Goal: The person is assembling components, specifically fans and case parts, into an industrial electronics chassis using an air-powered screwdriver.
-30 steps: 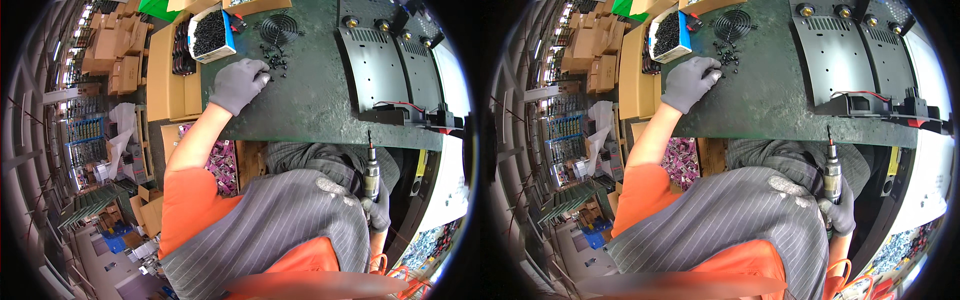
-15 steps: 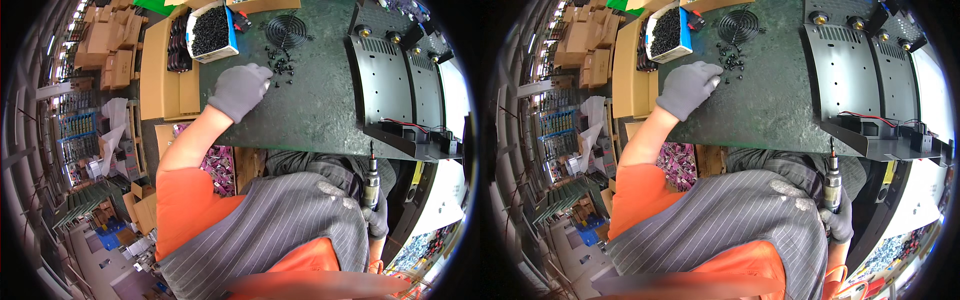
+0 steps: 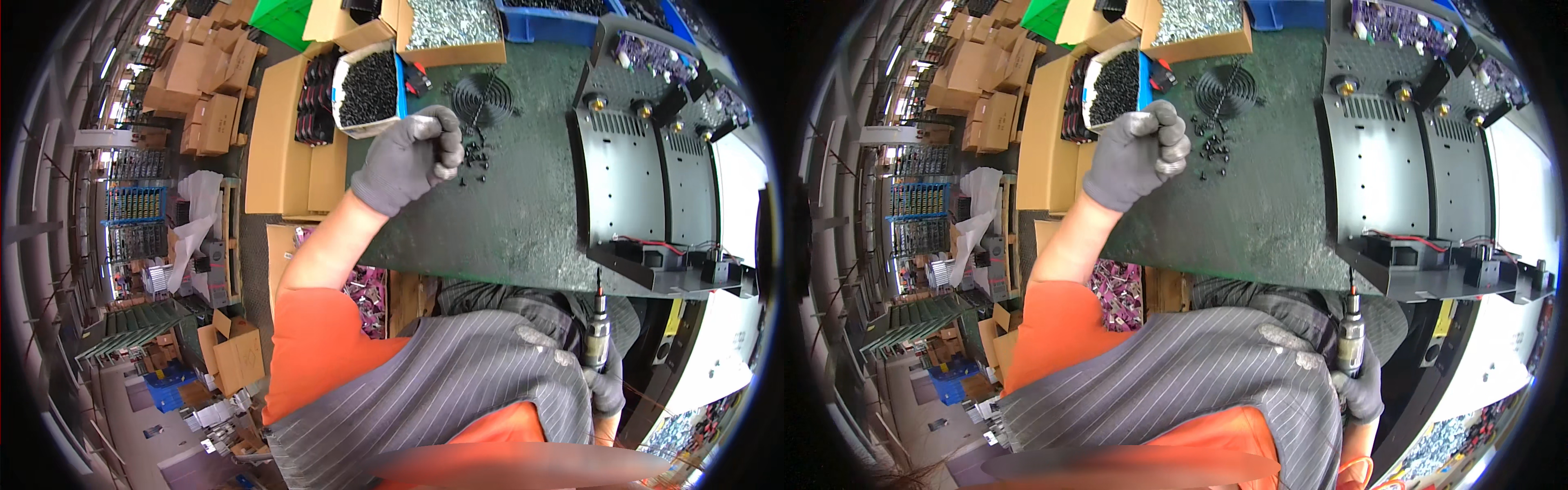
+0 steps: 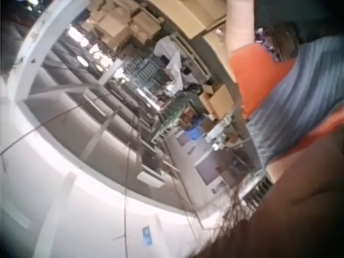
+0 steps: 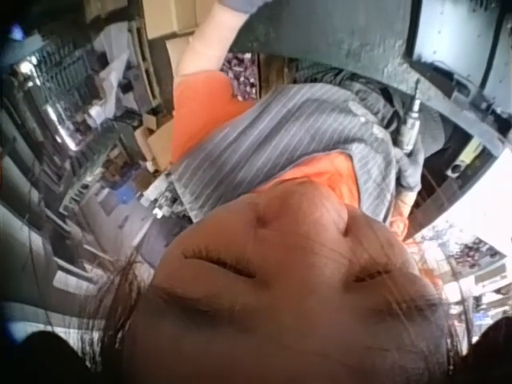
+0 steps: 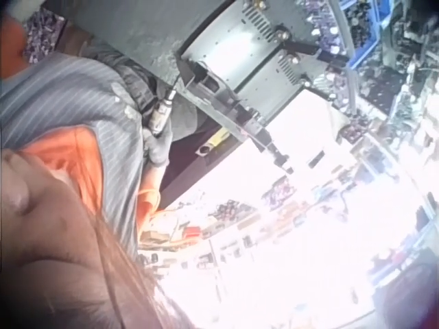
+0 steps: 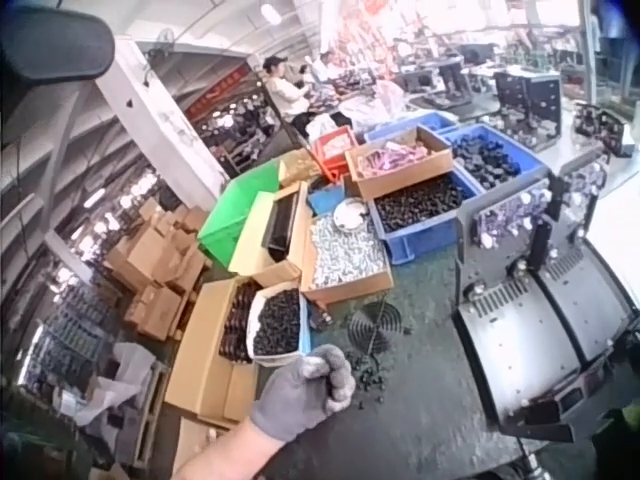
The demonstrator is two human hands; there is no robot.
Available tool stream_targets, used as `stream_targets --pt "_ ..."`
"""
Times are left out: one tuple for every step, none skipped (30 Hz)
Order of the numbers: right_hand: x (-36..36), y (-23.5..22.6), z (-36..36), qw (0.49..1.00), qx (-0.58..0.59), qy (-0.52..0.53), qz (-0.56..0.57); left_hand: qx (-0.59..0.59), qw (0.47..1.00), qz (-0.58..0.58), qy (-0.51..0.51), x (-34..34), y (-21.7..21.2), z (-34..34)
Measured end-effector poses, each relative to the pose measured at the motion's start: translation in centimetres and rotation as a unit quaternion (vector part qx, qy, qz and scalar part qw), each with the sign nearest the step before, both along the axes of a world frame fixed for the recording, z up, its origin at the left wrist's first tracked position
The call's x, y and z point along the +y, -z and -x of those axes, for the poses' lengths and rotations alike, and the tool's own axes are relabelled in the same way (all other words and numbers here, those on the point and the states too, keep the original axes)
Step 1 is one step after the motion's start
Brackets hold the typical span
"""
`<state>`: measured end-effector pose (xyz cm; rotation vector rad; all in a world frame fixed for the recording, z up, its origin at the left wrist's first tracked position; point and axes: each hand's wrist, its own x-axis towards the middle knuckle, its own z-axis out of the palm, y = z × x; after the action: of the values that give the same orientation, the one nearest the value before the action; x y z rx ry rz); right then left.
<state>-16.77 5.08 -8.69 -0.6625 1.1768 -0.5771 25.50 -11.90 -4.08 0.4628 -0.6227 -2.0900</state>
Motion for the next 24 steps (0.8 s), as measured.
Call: stream_targets --pt "0.1 0.0 -0.1 1.0 0.004 0.002 0.0 -0.024 0.997 -0.027 -0.073 0.4 -0.5 0.9" --pt "0.0 0.2 0.0 1.0 0.002 0.002 0.007 -0.047 0.987 -0.054 -0.145 0.7 -0.9 1.4" --pt "0.2 0.3 0.1 1.0 -0.003 -0.003 0.002 -0.007 0.991 -0.045 -0.13 0.8 -0.6 1.3" --pt "0.1 0.4 0.2 1.0 -0.008 -0.008 -0.004 -0.008 0.991 -0.039 -0.129 0.9 -0.6 1.3" --pt "0.0 0.3 0.1 1.0 -0.021 -0.005 0.001 0.018 0.99 -0.031 -0.139 1.0 -0.6 1.5" --pt "0.0 0.3 0.1 1.0 -0.022 -0.005 0.005 0.045 0.988 -0.026 -0.148 1.1 -0.6 1.6" --pt "-0.1 0.2 0.1 1.0 -0.02 -0.012 -0.005 0.056 0.987 -0.023 -0.147 1.2 -0.6 1.7" --pt "-0.2 0.2 0.1 1.0 -0.018 -0.02 -0.016 0.056 0.987 -0.021 -0.147 1.3 -0.6 1.8" --pt "-0.3 0.2 0.1 0.999 -0.016 -0.025 -0.016 0.075 0.986 -0.032 -0.145 1.4 -0.8 1.9" --pt "-0.3 0.3 0.0 0.999 -0.016 -0.025 -0.014 0.094 0.984 -0.044 -0.142 1.4 -0.9 2.0" --pt "-0.2 0.4 0.0 0.999 -0.025 -0.018 -0.012 0.116 0.983 -0.052 -0.13 1.5 -0.9 2.1" --pt "-0.2 0.4 0.0 0.999 -0.034 -0.011 -0.011 0.117 0.983 -0.052 -0.129 1.5 -0.9 2.2" --pt "-0.2 0.4 0.0 0.999 -0.033 -0.01 -0.011 0.121 0.984 -0.055 -0.123 1.6 -1.1 2.3" --pt "-0.3 0.5 0.0 0.999 -0.03 -0.009 -0.006 0.124 0.984 -0.059 -0.116 1.5 -1.2 2.4" --pt "-0.3 0.4 0.0 1.0 -0.028 -0.009 -0.003 0.125 0.984 -0.059 -0.115 1.5 -1.1 2.4" --pt "-0.4 0.3 -0.1 1.0 -0.027 -0.008 -0.003 0.124 0.985 -0.056 -0.105 1.4 -1.1 2.5" --pt "-0.5 0.1 -0.2 0.999 -0.035 -0.003 -0.007 0.123 0.987 -0.053 -0.094 1.2 -1.0 2.6" --pt "-0.6 0.0 -0.3 0.999 -0.043 0.001 -0.011 0.124 0.987 -0.052 -0.092 1.0 -1.0 2.6" --pt "-0.7 -0.2 -0.5 0.999 -0.042 0.004 -0.009 0.09 0.99 -0.057 -0.088 0.7 -0.9 2.5" --pt "-0.7 -0.3 -0.7 0.999 -0.046 0.003 -0.009 0.056 0.993 -0.06 -0.085 0.4 -0.8 2.3" --pt "-1.0 -0.4 -0.8 0.999 -0.051 0.001 -0.005 0.057 0.994 -0.054 -0.081 -0.1 -0.5 1.9" --pt "-1.1 -0.4 -0.6 0.999 -0.05 0.004 0.003 -0.034 0.993 -0.054 -0.099 -0.8 -0.2 1.4" --pt "-1.0 -0.4 -0.4 0.999 -0.04 -0.007 -0.001 -0.125 0.984 -0.052 -0.118 -1.6 -0.2 1.1" --pt "-1.0 -0.5 -0.2 0.999 -0.03 -0.018 -0.005 -0.123 0.985 -0.042 -0.115 -2.7 -0.5 1.1"
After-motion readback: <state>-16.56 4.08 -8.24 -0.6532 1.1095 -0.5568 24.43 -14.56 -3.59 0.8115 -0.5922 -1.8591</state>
